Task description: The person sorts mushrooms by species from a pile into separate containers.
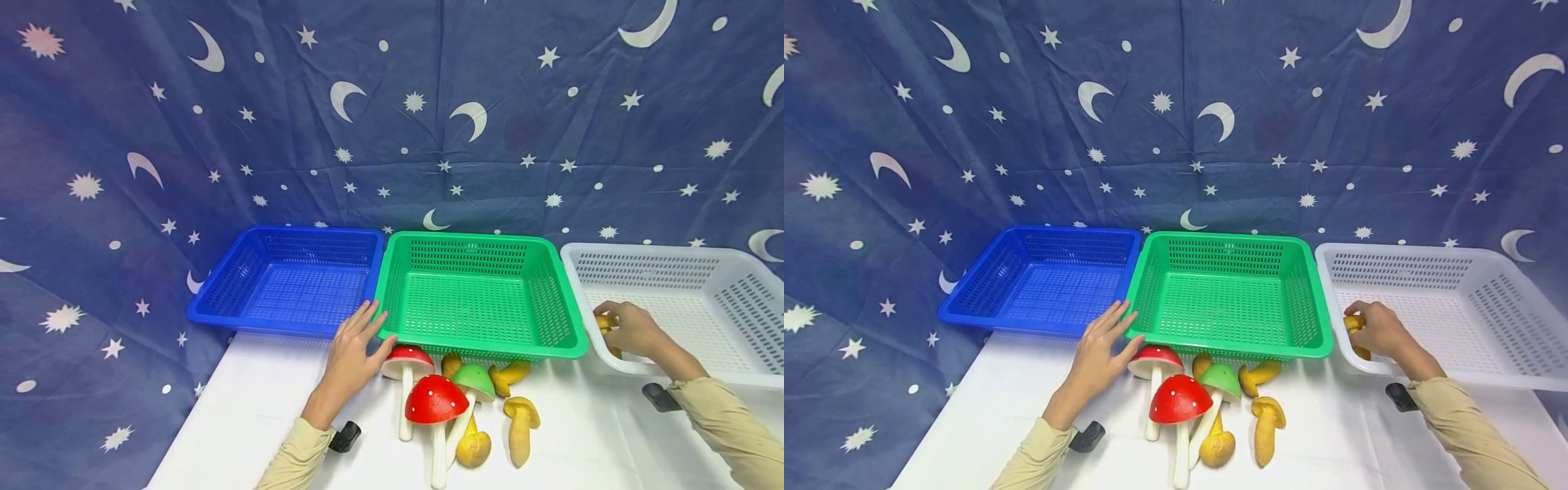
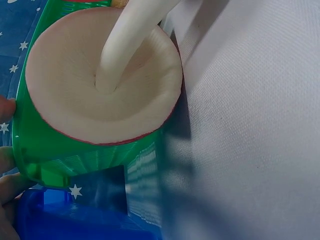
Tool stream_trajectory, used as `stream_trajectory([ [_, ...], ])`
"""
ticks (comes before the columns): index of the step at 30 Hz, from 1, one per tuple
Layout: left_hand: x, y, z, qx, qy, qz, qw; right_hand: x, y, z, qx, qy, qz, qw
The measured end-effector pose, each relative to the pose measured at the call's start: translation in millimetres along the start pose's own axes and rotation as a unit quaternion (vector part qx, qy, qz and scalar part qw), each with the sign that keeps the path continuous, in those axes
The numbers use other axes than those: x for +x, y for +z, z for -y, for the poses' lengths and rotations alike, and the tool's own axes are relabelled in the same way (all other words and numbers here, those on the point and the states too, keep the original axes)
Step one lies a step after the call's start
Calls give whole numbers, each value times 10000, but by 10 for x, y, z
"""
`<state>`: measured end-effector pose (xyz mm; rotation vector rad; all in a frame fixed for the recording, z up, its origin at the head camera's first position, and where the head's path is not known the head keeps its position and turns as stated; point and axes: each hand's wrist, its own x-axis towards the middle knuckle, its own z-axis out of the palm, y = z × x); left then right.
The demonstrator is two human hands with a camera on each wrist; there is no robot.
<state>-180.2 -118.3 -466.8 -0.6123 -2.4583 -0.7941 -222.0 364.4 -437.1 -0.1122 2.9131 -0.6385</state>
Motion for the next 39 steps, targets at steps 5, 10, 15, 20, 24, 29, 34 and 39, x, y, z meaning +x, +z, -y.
stream_trajectory([
  [5, 0, 4, -1, -6, 29, -34, 10000, 1, 3, -16, -21, -7, 103, 9999],
  [10, -1, -5, -7, 7, -40, 24, 10000, -30, -31, -7, 34, -156, 102, 9998],
  [15, 5, -2, -7, 1, -22, 4, 10000, -85, -69, 14, 41, -269, -52, 9996],
  [20, -1, 8, 1, 17, 71, -105, 9999, -159, -121, 69, -13, -391, -291, 9988],
  [24, -3, 7, -3, 30, 65, -115, 9999, -225, -162, 119, 30, -390, -413, 9984],
  [29, 6, 5, -10, 18, 105, -147, 9998, -320, -197, 193, 83, -443, -606, 9971],
  [34, 4, 12, -13, 58, 146, -188, 9997, -415, -226, 269, 151, -587, -784, 9951],
  [39, -4, 14, -11, 59, 83, -122, 9999, -504, -251, 329, 193, -648, -901, 9936],
])
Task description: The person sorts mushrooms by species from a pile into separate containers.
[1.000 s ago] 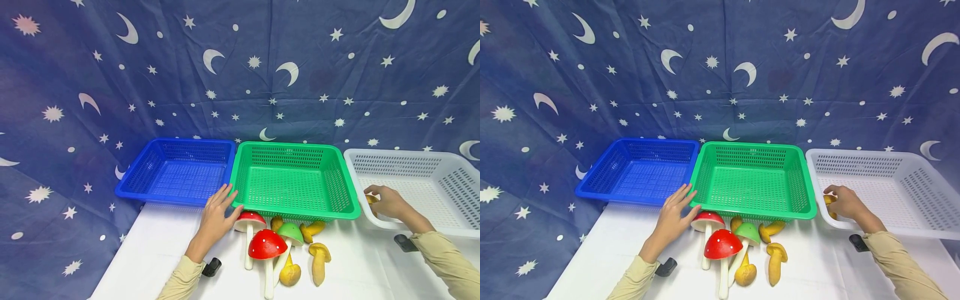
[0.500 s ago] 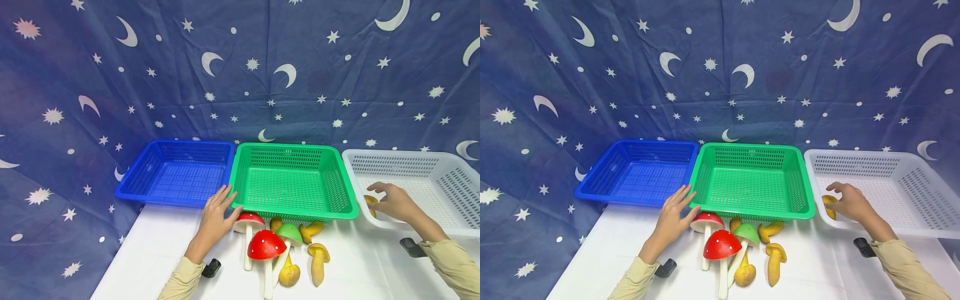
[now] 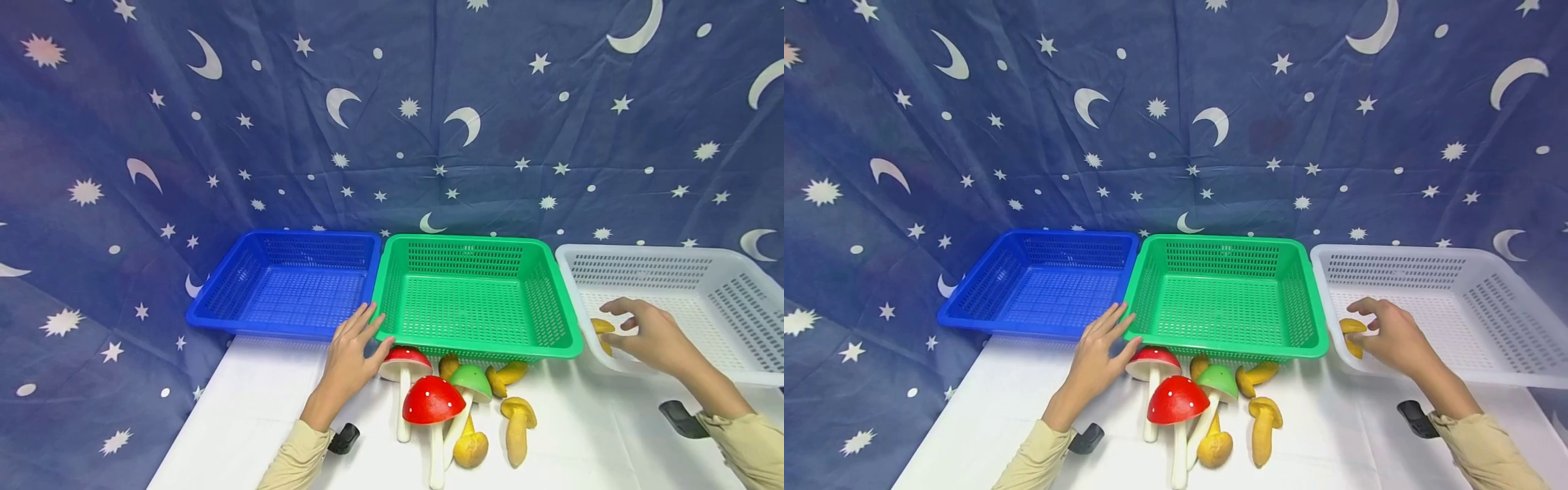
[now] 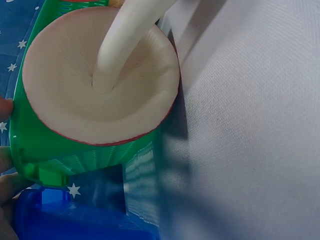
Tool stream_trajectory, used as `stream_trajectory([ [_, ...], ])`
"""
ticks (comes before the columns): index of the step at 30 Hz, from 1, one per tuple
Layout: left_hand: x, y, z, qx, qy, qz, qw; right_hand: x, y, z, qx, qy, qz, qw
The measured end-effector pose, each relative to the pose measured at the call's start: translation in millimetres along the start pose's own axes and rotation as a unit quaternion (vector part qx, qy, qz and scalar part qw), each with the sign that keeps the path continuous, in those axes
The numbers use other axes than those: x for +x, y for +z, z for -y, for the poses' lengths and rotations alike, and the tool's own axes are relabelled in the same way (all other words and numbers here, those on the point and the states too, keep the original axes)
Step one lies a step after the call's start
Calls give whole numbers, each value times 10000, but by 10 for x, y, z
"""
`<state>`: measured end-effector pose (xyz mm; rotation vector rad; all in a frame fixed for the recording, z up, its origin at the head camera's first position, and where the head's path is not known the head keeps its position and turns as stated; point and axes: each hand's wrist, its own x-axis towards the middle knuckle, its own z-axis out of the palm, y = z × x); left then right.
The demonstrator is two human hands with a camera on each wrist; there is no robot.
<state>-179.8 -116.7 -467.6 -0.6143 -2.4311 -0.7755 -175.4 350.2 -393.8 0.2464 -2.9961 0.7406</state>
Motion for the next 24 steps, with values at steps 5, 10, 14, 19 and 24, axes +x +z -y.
stream_trajectory([
  [5, -10, -6, 15, 11, -23, -17, 10000, -51, -6, 100, 6, -69, -169, 9998],
  [10, -24, 8, 27, 18, -32, -20, 10000, -129, -7, 183, 9, -220, -372, 9991],
  [14, -28, 14, 14, -3, -32, 21, 10000, -213, -13, 234, 13, -331, -539, 9980],
  [19, -23, 13, 10, -73, -53, 28, 10000, -291, -9, 317, 16, -350, -641, 9973],
  [24, -19, 19, 23, -59, -25, 3, 10000, -354, 6, 403, 26, -455, -698, 9965],
])
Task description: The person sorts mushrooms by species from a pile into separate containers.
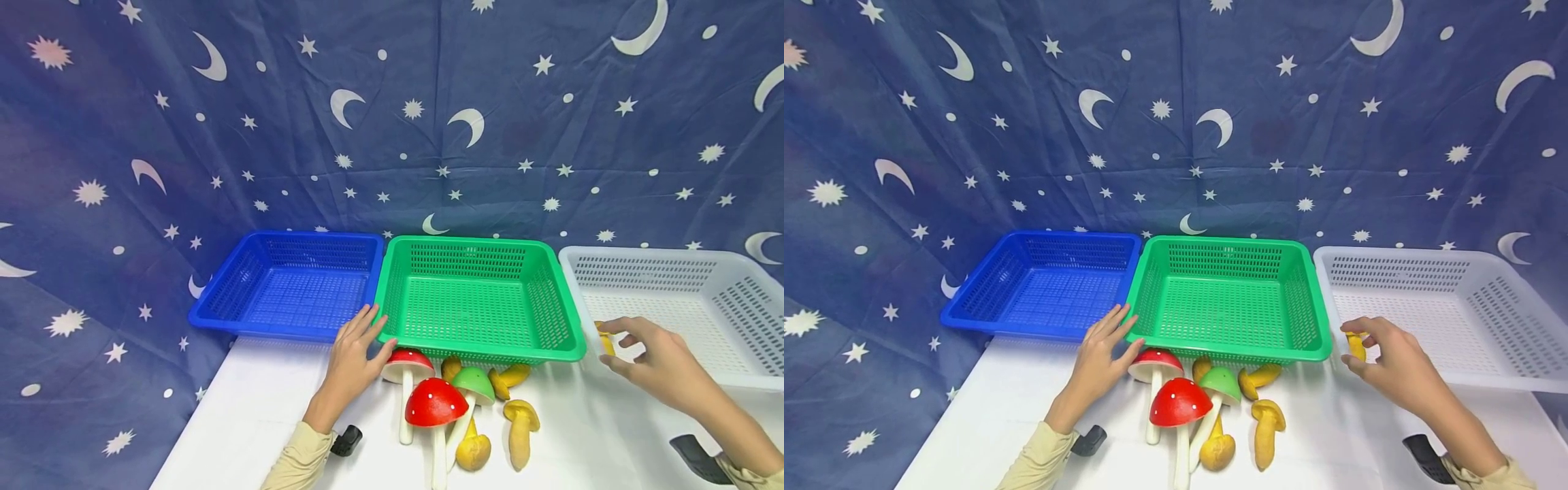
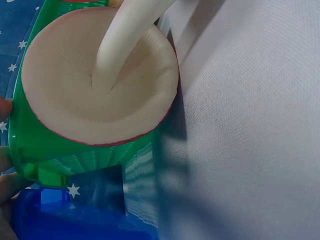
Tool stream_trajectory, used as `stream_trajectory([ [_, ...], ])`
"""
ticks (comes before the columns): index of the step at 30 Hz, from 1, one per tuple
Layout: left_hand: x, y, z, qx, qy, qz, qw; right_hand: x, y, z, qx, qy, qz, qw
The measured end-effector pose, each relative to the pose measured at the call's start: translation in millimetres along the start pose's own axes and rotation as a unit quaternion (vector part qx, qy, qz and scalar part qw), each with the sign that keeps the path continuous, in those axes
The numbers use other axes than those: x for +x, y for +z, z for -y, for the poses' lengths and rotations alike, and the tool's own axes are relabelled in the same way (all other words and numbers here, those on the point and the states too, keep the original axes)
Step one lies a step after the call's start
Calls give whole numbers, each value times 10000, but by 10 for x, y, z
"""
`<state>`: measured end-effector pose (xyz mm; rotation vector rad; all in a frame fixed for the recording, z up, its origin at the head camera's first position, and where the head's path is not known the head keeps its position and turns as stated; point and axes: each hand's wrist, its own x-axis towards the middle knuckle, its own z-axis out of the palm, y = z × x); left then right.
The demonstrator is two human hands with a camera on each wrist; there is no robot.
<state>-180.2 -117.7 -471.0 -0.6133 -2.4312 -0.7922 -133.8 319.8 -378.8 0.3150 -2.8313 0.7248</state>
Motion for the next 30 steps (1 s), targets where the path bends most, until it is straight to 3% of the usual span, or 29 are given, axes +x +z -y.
stream_trajectory([
  [19, 5, 14, -8, -15, 65, -54, 10000, -273, 206, 195, 339, -165, 84, 9993],
  [30, 13, 25, -5, 10, 140, -194, 9997, -330, 403, 325, 388, 49, 608, 9974],
])
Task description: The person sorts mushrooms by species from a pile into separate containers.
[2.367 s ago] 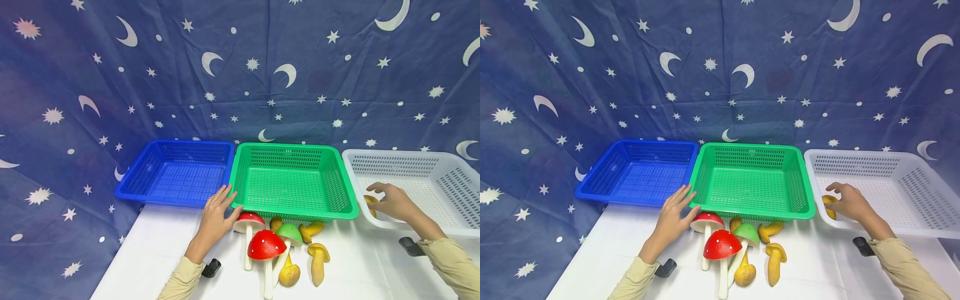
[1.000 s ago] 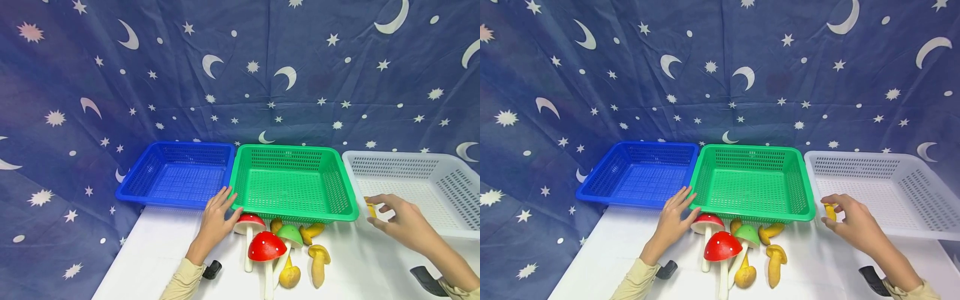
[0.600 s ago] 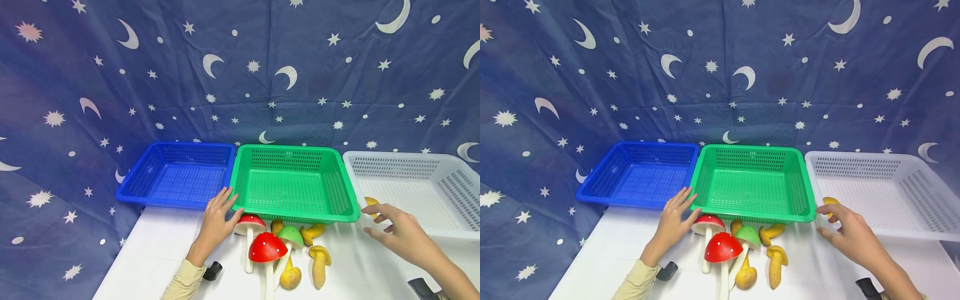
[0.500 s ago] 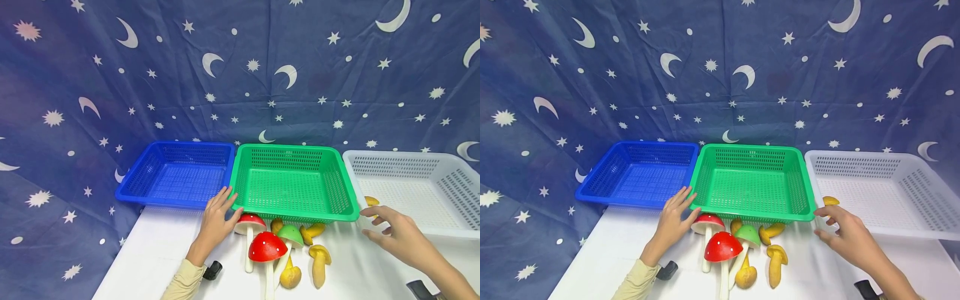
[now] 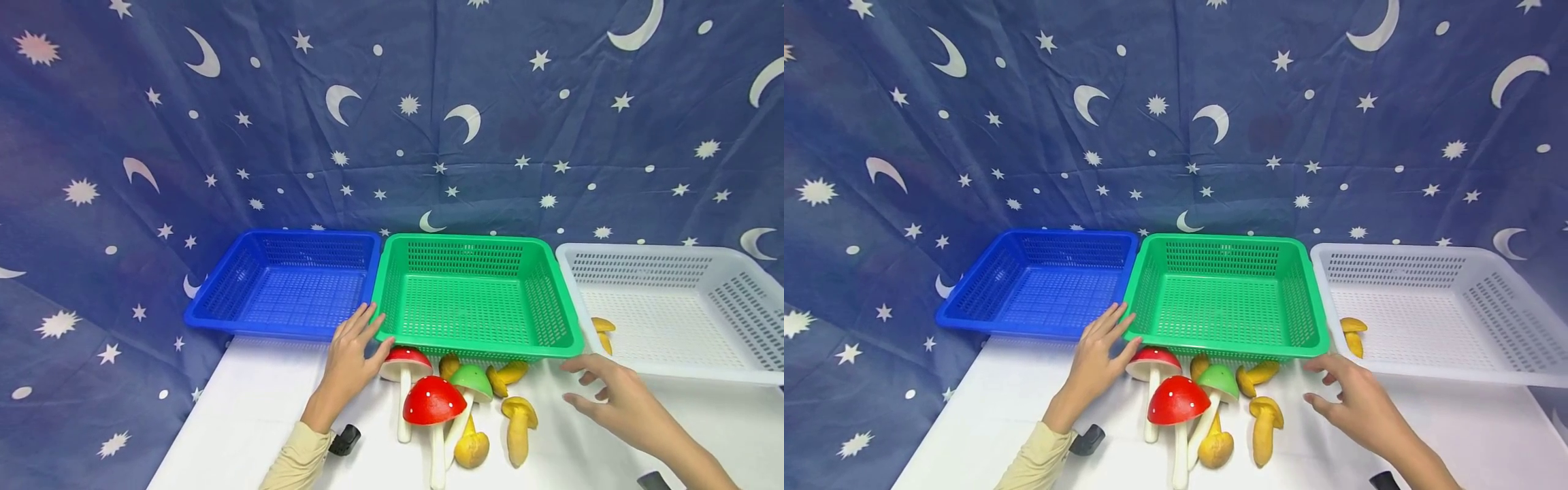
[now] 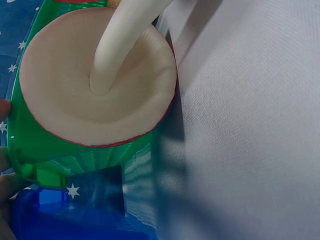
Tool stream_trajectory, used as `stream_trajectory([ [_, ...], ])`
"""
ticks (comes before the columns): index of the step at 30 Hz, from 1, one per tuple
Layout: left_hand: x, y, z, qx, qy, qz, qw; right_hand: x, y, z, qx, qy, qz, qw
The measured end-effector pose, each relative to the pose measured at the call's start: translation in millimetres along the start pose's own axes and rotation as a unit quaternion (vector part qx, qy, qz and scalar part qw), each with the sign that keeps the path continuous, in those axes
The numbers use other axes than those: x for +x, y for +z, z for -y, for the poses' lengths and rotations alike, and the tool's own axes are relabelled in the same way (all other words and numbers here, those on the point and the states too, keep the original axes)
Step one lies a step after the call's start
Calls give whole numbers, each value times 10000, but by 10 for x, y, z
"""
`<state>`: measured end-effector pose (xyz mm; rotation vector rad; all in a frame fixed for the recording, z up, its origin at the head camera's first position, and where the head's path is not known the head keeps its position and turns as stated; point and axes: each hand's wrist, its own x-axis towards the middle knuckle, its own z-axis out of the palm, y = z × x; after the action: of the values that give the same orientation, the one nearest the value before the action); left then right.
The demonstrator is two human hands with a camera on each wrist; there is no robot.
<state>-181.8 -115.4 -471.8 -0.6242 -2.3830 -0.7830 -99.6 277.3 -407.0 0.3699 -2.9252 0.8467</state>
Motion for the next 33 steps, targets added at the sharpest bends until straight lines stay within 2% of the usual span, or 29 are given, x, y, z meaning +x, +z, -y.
stream_trajectory([
  [8, 4, 4, 15, 20, 36, -36, 10000, 14, 115, 47, 132, 31, 125, 9998],
  [17, -1, -1, 5, 12, 38, -44, 10000, 30, 338, 65, 614, 12, 392, 9973],
  [23, 1, -1, 4, 3, 2, -21, 10000, 34, 469, 82, 741, 304, 701, 9943],
  [28, -3, -4, 7, -26, 19, -46, 10000, 21, 575, 84, 931, 437, 768, 9917],
  [33, -2, 1, 3, -45, 1, -54, 10000, -5, 703, 103, 1104, 807, 905, 9865],
])
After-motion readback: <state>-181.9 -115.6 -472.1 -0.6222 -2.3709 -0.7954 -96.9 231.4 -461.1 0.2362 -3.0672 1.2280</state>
